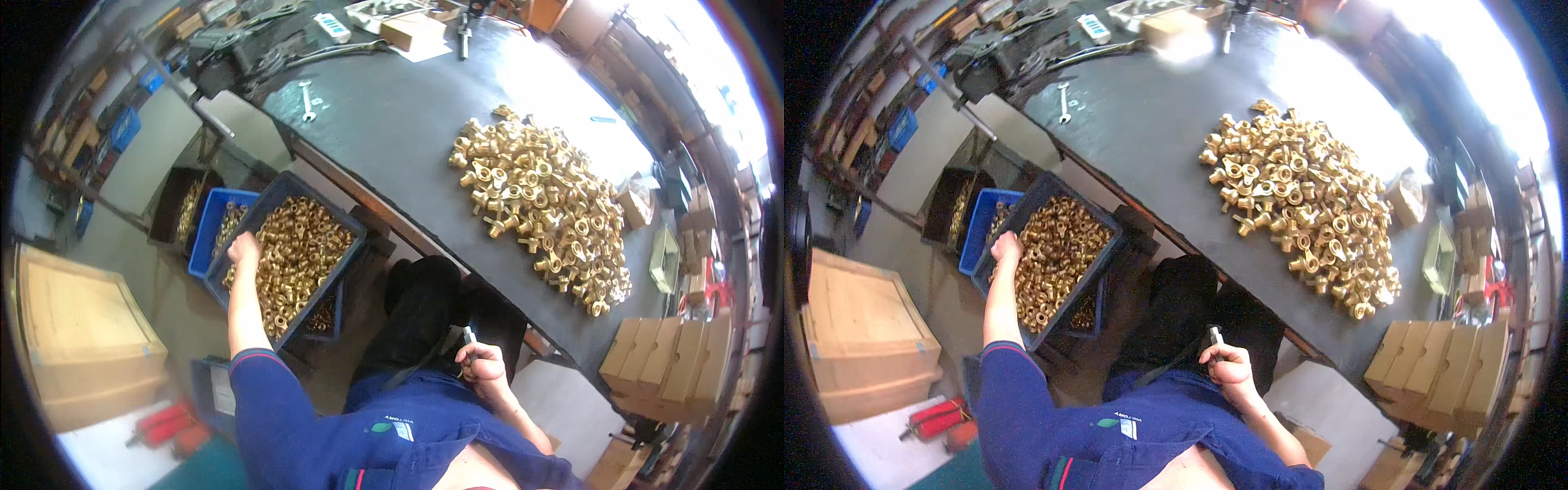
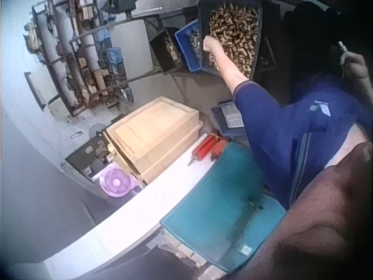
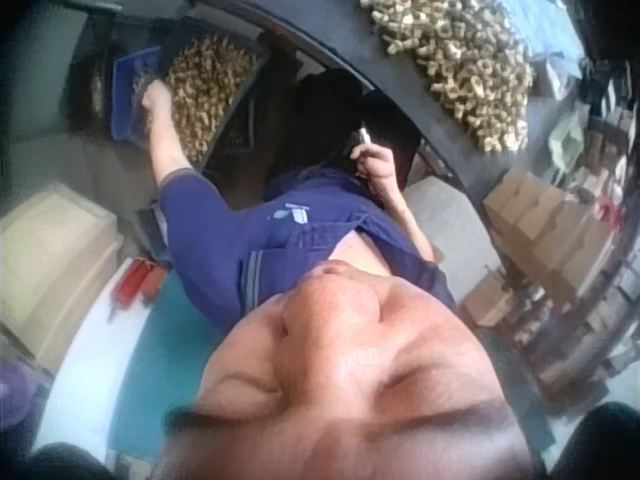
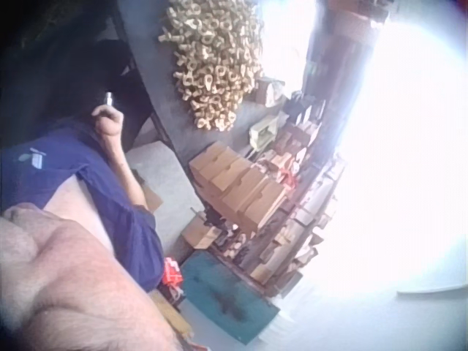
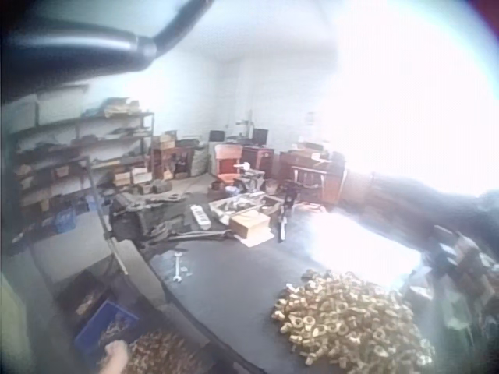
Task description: The person repeatedly picks brass fittings from a blue bin, inserts a metal rod into each fitting, and places the assembled unit on the table. The process is continuous and repetitive throughout the clip.
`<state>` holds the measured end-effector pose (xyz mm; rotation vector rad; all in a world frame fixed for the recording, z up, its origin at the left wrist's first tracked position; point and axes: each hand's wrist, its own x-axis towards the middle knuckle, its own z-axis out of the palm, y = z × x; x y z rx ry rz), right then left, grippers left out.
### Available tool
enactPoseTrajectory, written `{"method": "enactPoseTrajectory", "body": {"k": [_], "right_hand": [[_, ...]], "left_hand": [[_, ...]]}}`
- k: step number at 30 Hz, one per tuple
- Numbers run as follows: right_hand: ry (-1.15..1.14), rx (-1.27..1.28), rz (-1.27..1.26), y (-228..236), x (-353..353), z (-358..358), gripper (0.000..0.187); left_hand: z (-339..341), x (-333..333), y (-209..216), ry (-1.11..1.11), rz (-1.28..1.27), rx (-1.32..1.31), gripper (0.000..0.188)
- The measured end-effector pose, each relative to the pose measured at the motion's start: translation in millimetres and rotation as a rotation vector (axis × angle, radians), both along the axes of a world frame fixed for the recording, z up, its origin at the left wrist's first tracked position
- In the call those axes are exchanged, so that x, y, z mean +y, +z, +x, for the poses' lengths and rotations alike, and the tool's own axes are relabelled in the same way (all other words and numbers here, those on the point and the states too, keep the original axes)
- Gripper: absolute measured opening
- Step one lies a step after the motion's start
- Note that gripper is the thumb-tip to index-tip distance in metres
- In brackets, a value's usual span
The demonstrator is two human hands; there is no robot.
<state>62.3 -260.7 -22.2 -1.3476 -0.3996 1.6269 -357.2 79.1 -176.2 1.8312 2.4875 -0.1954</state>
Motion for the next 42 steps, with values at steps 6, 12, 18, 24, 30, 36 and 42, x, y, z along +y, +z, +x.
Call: {"method": "enactPoseTrajectory", "body": {"k": [6,12,18,24,30,36,42], "right_hand": [[0.004,-0.037,0.033,0.2,-0.4,2.7,0.022],[0.178,-0.219,0.159,-6.4,4.9,6.7,0.023],[0.618,-0.654,0.447,5.9,33.7,1.3,0.023],[0.574,-0.474,0.417,17.2,32.5,0.7,0.028],[0.557,-0.642,0.437,10.9,18.5,16.4,0.026],[0.289,-0.215,0.463,-0.3,17.0,16.5,0.021],[0.077,-0.019,0.373,6.8,8.5,27.0,0.024]], "left_hand": [[-8.4,-8.3,7.3,0.032,0.048,-0.008,0.019],[-16.2,-25.1,16.2,0.111,0.157,-1.242,0.024],[149.1,-121.8,101.4,-0.031,-0.37,-1.929,0.022],[236.2,-190.8,124.2,-0.125,-0.797,-2.077,0.017],[265.4,-200.9,141.8,-0.359,-0.825,-1.872,0.013],[278.5,-207.5,147.6,-0.407,-0.811,-1.838,0.013],[302.3,-197.9,158.3,-0.523,-0.793,-1.791,0.013]]}}
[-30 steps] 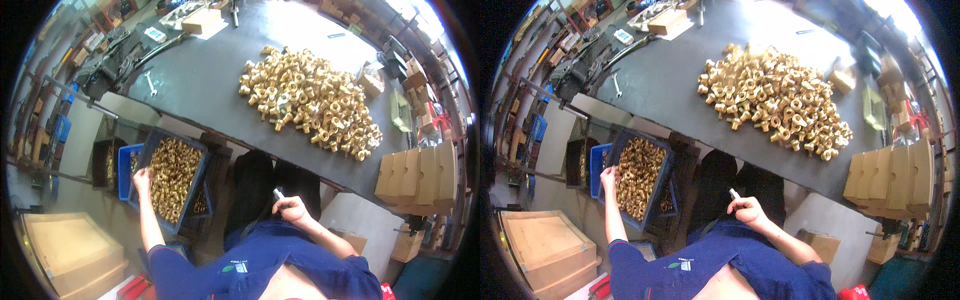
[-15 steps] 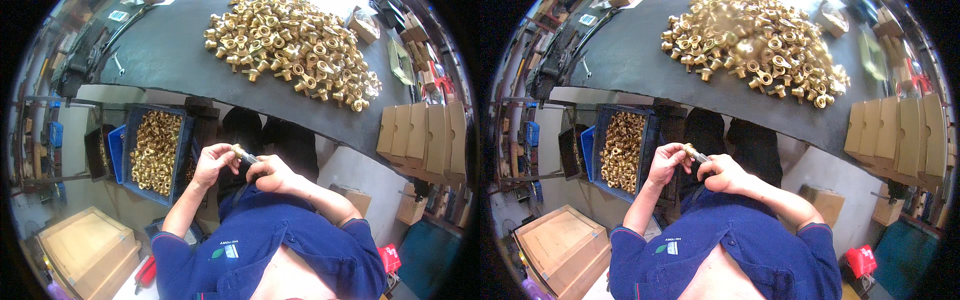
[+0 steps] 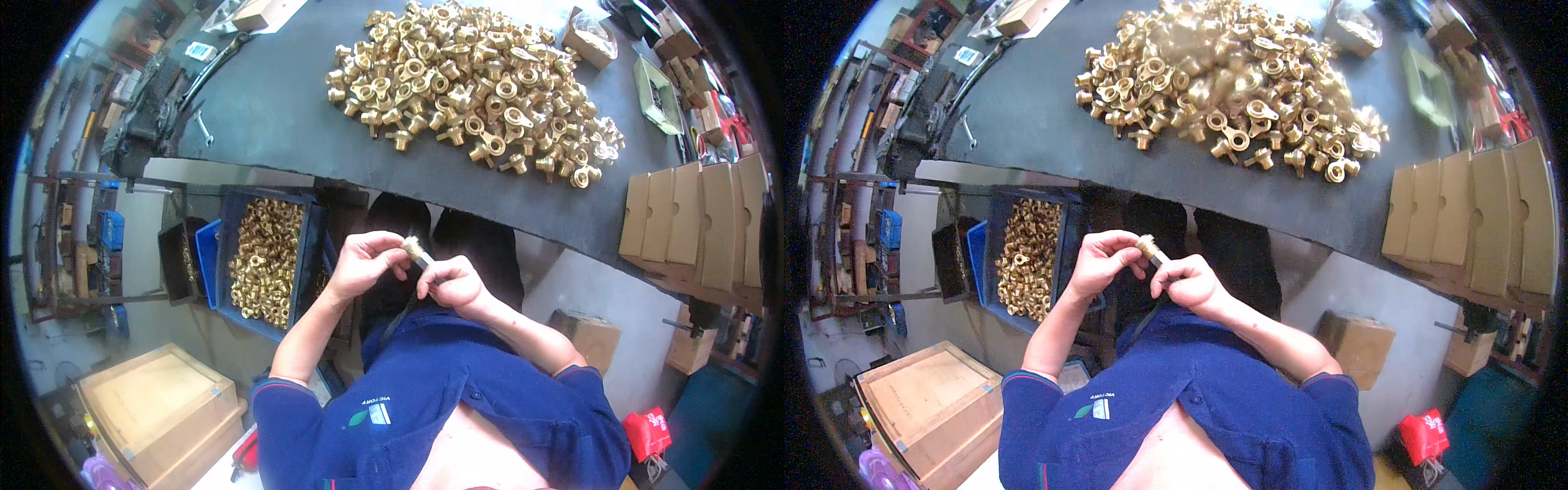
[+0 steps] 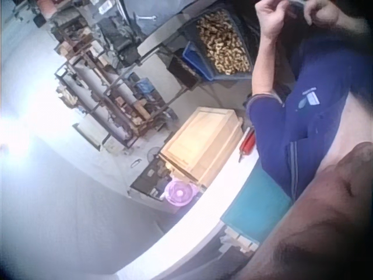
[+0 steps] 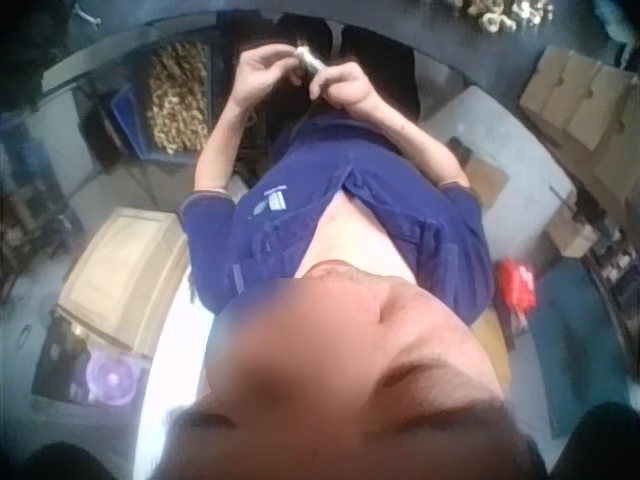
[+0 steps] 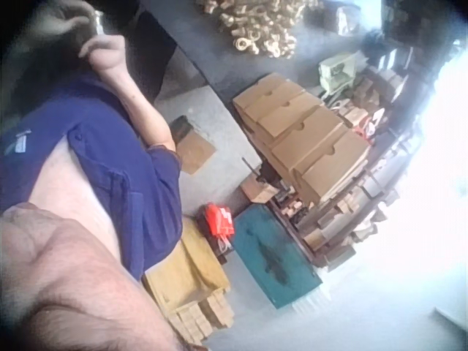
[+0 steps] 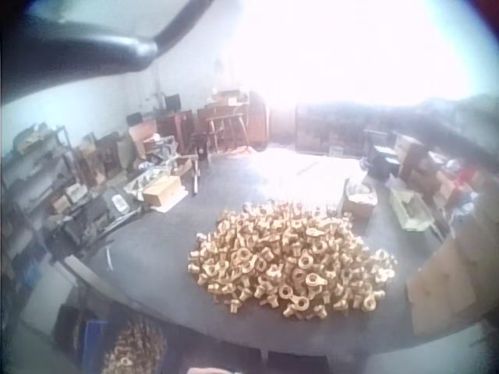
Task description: The person repeatedly picks brass fittings from a blue bin, inserts a metal rod into each fitting, and places the assembled unit on the table. The process is continuous and repetitive throughout the clip.
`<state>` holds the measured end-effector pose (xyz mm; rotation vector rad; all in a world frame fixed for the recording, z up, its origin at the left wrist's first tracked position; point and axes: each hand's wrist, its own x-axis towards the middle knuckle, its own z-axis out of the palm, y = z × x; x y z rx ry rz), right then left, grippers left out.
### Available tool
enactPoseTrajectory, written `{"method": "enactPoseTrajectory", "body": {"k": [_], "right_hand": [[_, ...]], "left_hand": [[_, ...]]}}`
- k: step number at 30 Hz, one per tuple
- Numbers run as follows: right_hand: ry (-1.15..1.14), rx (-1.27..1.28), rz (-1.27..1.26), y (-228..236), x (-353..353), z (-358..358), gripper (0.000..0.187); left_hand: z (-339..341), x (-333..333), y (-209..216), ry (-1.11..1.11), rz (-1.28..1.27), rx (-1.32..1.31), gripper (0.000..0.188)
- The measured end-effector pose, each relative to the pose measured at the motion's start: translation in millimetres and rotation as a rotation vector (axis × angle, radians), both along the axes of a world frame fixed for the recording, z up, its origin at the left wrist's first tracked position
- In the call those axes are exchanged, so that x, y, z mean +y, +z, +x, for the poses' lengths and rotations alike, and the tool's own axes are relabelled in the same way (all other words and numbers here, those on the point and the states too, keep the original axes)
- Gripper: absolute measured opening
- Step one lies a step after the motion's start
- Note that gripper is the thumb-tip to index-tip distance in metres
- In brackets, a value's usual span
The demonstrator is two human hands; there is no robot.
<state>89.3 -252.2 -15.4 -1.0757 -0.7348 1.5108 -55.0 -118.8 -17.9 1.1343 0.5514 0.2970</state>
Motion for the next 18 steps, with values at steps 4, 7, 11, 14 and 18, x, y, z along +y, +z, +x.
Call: {"method": "enactPoseTrajectory", "body": {"k": [4,7,11,14,18], "right_hand": [[-0.065,0.346,-0.058,-5.0,-17.4,18.2,0.019],[-0.164,0.712,0.009,2.5,-25.4,29.6,0.01],[-0.207,0.651,0.132,-8.0,-40.2,38.2,0.022],[-0.237,0.546,0.072,-15.2,-49.2,36.8,0.016],[-0.243,0.52,0.057,-13.9,-60.2,40.9,0.018]], "left_hand": [[29.1,1.9,9.7,-0.109,0.35,0.044,0.012],[59.8,10.1,24.5,-0.035,0.346,0.009,0.011],[117.0,54.7,46.1,0.0,0.315,-0.074,0.013],[174.8,84.0,75.5,-0.07,0.306,-0.034,0.016],[251.4,121.7,89.2,-0.046,0.501,0.021,0.023]]}}
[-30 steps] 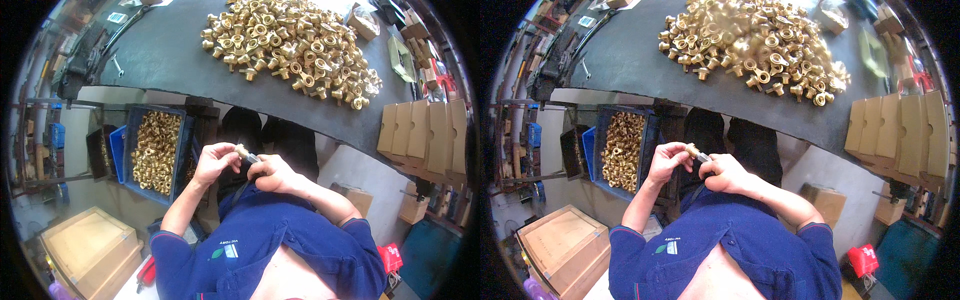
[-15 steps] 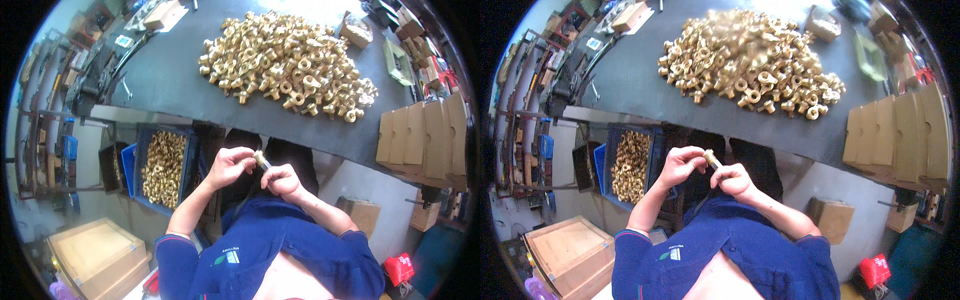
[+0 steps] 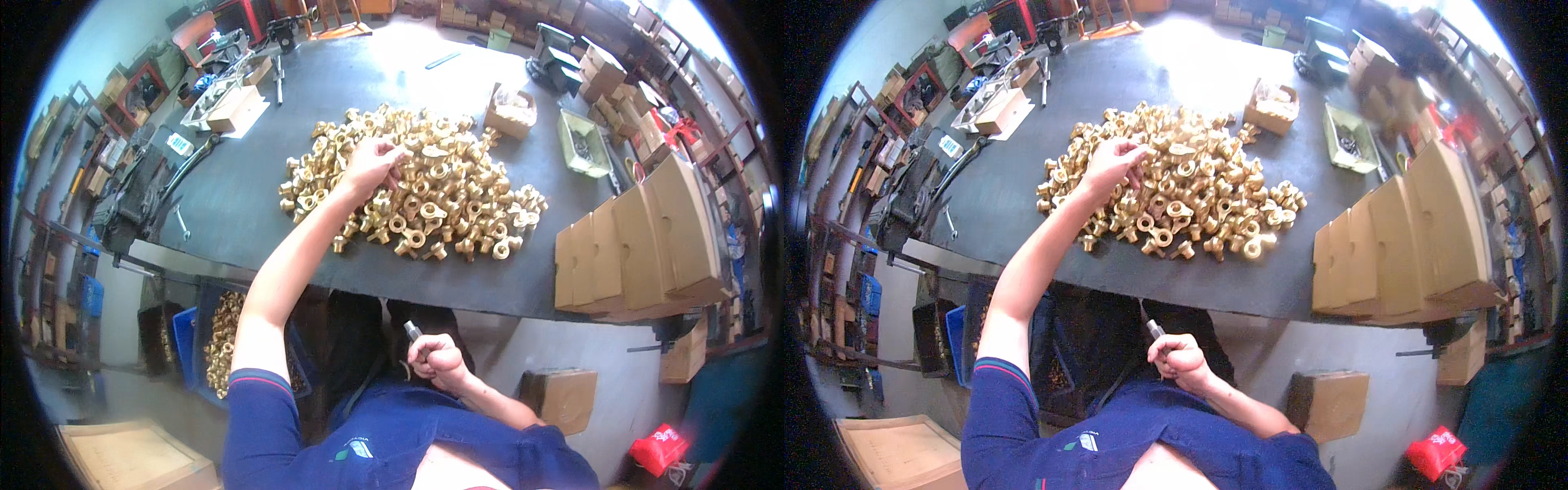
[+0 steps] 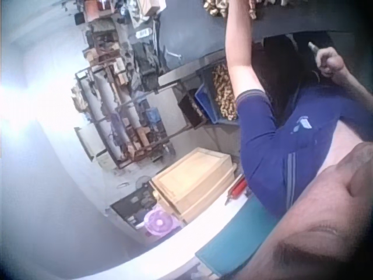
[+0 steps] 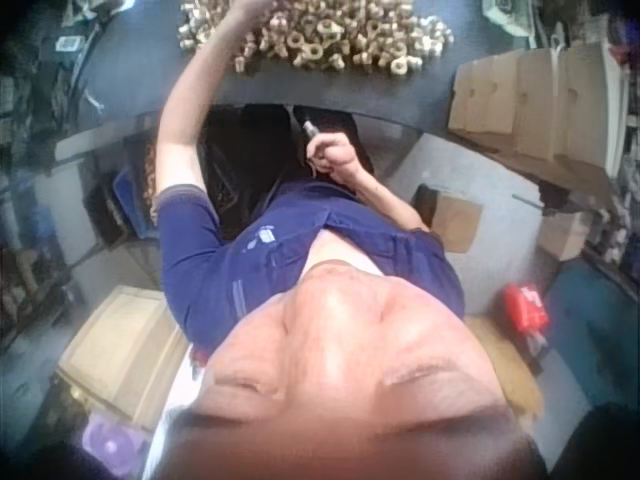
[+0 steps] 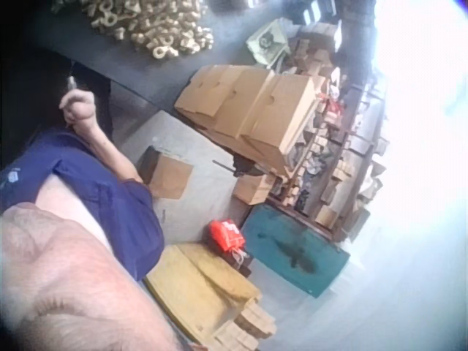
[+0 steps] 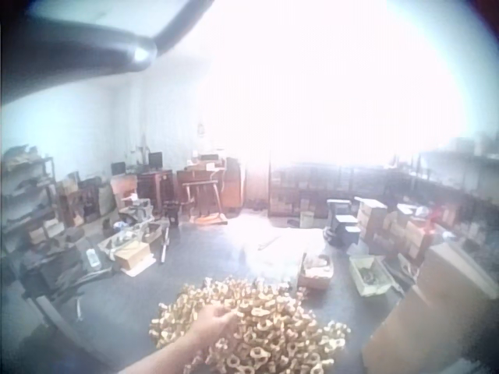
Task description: The person repeatedly picks brass fittings from a blue bin, inserts a metal rod into each fitting, and places the assembled unit on the table. The process is continuous and repetitive throughout the clip.
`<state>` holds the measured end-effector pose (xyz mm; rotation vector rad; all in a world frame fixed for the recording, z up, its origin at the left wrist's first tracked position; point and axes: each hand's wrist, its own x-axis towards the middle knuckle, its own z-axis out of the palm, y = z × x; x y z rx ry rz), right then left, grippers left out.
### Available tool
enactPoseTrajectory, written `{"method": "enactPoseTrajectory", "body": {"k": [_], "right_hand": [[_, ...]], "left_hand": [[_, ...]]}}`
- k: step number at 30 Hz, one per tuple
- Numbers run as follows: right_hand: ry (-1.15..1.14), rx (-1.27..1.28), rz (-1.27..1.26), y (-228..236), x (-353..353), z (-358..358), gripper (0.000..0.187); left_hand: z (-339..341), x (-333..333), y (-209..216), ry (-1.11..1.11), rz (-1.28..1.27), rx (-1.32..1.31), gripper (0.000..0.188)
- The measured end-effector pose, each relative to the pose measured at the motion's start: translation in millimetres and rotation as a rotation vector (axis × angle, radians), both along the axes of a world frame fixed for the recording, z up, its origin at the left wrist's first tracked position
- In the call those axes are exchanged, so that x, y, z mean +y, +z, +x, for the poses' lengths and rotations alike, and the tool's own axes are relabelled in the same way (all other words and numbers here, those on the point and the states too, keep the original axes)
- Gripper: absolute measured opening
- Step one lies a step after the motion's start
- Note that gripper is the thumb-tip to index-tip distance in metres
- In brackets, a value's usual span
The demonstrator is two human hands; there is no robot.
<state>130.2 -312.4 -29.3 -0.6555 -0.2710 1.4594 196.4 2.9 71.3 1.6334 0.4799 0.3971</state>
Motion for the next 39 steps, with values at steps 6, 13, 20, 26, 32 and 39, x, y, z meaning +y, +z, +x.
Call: {"method": "enactPoseTrajectory", "body": {"k": [6,13,20,26,32,39], "right_hand": [[-0.064,-0.05,-0.044,4.5,-8.3,13.0,0.021],[-0.097,-0.16,-0.124,-2.5,-8.2,7.5,0.026],[0.045,-0.133,-0.24,-12.4,5.2,-12.1,0.02],[0.098,-0.175,-0.298,-8.5,25.7,-20.9,0.022],[0.181,-0.243,-0.346,-5.3,49.8,-43.9,0.023],[0.227,-0.277,-0.407,-0.7,56.3,-65.0,0.029]], "left_hand": [[58.9,34.5,8.4,0.148,0.2,-0.096,0.031],[-4.5,29.4,-11.3,-0.008,0.186,-0.272,0.026],[-243.6,19.6,-54.3,0.393,0.023,-0.06,0.021],[-478.5,23.3,-178.7,1.078,-0.127,0.111,0.029],[-571.2,28.3,-260.4,1.198,-0.195,0.529,0.031],[-549.8,76.2,-283.8,1.502,-0.673,0.361,0.029]]}}
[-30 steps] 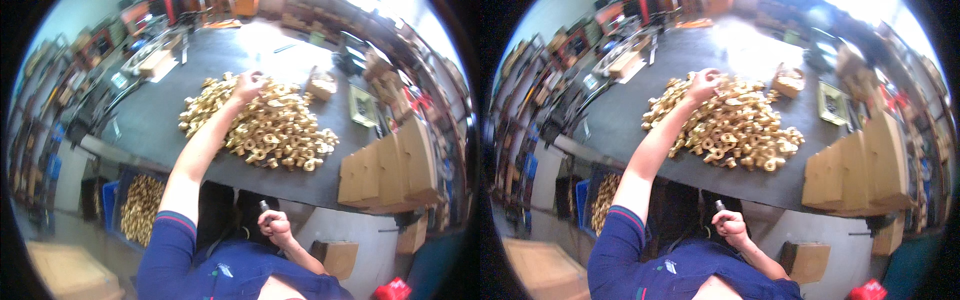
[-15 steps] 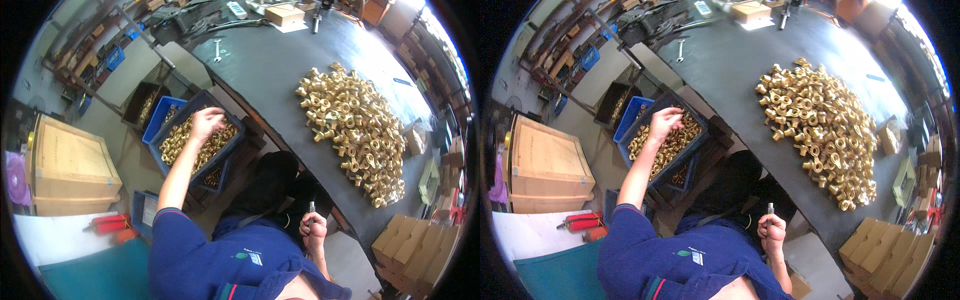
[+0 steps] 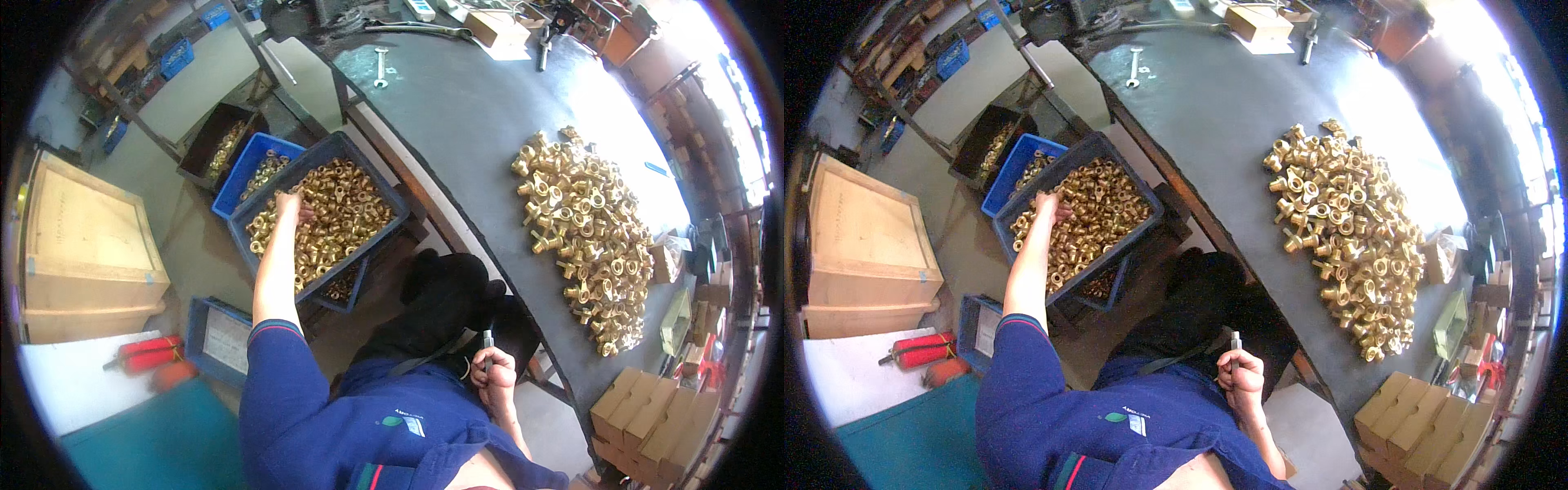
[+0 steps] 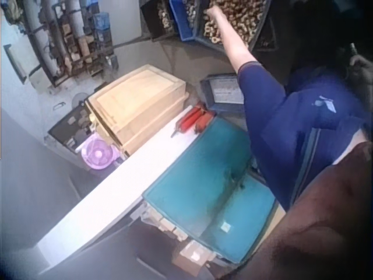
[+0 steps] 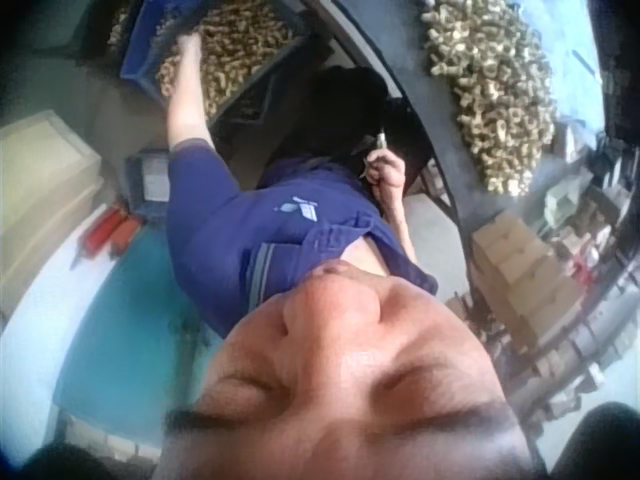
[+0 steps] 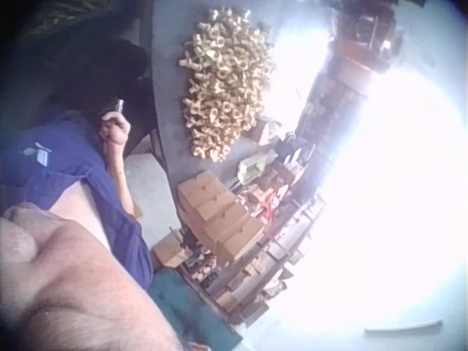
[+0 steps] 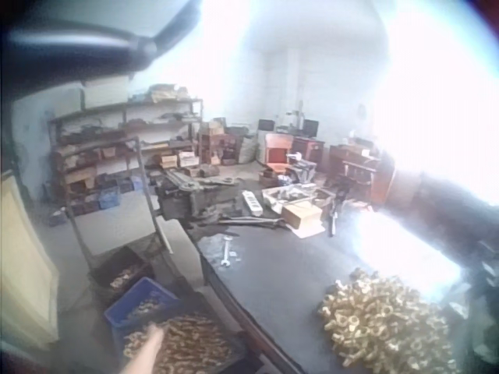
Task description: The person repeatedly picks brass fittings from a blue bin, inserts a metal rod into each fitting, and places the assembled unit on the table. The process is continuous and repetitive throughout the clip.
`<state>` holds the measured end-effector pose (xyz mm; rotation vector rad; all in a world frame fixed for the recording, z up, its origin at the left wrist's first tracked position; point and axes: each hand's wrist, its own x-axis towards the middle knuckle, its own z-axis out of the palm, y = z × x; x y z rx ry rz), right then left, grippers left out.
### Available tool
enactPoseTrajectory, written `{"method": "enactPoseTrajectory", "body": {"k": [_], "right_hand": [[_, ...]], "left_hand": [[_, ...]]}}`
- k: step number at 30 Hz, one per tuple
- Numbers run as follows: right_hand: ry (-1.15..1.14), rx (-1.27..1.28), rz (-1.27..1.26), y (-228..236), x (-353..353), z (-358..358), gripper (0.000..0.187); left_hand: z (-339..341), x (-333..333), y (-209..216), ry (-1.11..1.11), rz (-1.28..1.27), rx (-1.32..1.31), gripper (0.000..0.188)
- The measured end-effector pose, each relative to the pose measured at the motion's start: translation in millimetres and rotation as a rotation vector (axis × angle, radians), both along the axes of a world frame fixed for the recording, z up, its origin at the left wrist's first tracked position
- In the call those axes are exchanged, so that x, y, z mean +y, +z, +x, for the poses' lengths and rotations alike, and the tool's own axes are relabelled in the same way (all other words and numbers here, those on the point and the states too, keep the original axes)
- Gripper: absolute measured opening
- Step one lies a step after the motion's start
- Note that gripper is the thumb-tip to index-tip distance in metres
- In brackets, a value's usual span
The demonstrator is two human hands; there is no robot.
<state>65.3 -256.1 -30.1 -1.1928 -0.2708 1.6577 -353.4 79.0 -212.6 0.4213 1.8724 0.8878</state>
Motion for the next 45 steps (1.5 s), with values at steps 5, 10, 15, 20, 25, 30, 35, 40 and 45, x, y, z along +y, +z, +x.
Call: {"method": "enactPoseTrajectory", "body": {"k": [5,10,15,20,25,30,35,40,45], "right_hand": [[-0.054,0.012,-0.041,-2.2,-6.8,2.3,0.03],[-0.065,0.01,-0.046,-1.4,-4.2,0.8,0.028],[-0.07,0.017,-0.019,-1.9,-5.5,-0.2,0.025],[-0.029,0.018,-0.04,-4.2,-6.2,1.5,0.029],[-0.105,0.003,-0.053,-4.6,-16.5,3.5,0.028],[-0.078,-0.033,-0.056,-0.5,-13.5,6.2,0.025],[-0.011,-0.007,-0.008,3.2,-6.5,1.1,0.017],[0.106,-0.089,0.094,12.6,1.8,-1.3,0.022],[0.238,-0.457,0.274,11.0,5.4,8.3,0.024]], "left_hand": [[-20.9,20.7,-38.8,0.159,0.086,-0.112,0.042],[1.0,31.8,-25.8,0.263,0.029,0.038,0.016],[35.3,32.0,19.5,0.121,0.008,0.209,0.011],[-14.7,39.3,-28.1,-0.085,-0.036,0.715,0.015],[31.9,18.7,39.9,-0.344,-0.027,0.869,0.014],[24.2,-6.0,83.7,-0.572,0.231,0.785,0.029],[50.9,-40.6,127.4,-0.774,0.666,1.077,0.016],[117.4,-70.6,143.1,-0.754,0.663,-0.043,0.016],[229.3,-147.1,137.8,-0.894,0.381,-0.86,0.019]]}}
